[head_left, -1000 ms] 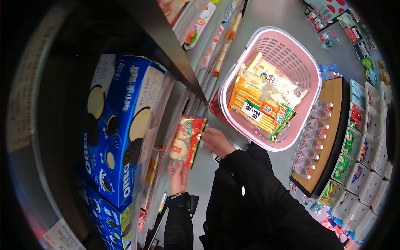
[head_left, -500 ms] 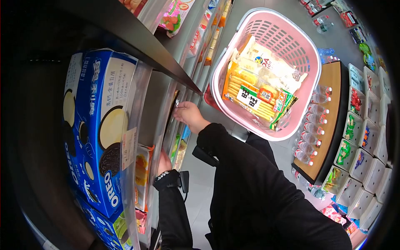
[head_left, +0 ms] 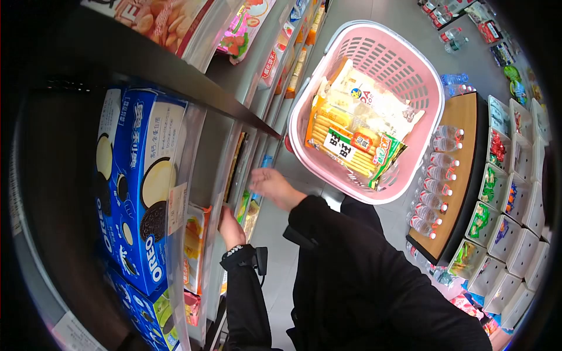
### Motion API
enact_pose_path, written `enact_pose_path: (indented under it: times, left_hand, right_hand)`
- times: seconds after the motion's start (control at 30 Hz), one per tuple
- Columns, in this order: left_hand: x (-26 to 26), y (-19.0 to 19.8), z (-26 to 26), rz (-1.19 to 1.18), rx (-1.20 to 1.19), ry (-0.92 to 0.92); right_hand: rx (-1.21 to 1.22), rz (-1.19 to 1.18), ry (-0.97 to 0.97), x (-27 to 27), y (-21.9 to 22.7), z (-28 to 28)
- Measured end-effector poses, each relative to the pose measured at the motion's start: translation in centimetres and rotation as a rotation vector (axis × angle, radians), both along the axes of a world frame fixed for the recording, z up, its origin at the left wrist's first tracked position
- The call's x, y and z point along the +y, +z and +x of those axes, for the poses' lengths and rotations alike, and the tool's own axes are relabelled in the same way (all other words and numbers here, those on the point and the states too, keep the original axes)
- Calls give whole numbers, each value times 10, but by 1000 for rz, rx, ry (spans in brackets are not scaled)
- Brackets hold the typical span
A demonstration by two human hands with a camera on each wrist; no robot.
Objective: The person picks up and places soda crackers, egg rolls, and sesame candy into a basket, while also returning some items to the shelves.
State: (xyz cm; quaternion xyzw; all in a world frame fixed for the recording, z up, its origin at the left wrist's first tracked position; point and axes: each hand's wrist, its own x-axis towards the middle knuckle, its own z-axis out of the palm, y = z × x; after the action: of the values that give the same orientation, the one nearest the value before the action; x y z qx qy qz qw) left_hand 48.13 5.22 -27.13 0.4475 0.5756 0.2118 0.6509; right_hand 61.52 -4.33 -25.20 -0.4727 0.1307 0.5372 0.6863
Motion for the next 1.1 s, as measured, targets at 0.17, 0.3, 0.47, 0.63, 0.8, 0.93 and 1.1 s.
enact_pose_path:
  times: [0.17,0.3,0.47,0.63,0.8,0.93,1.1]
  left_hand:
    - [-35,16,-17,92,46,30]
    - [-80,39,-24,-6,4,-20]
    - [-137,71,-20,-147,-136,-269]
    - [-184,99,1,-187,-160,-336]
    - [-222,112,18,-181,-201,-411]
    - [-247,132,24,-172,-186,-459]
    - [-266,147,20,-162,-192,-406]
  right_hand:
    - [-316,139,279,-42,11,-29]
    - [-628,192,688,-95,75,-12]
    - [-811,24,547,-171,136,40]
    - [-1462,-619,353,-221,157,105]
    - [-1394,-698,585,-239,127,138]
    - [-1377,-759,771,-238,120,144]
    - [-1458,-514,783,-241,97,158]
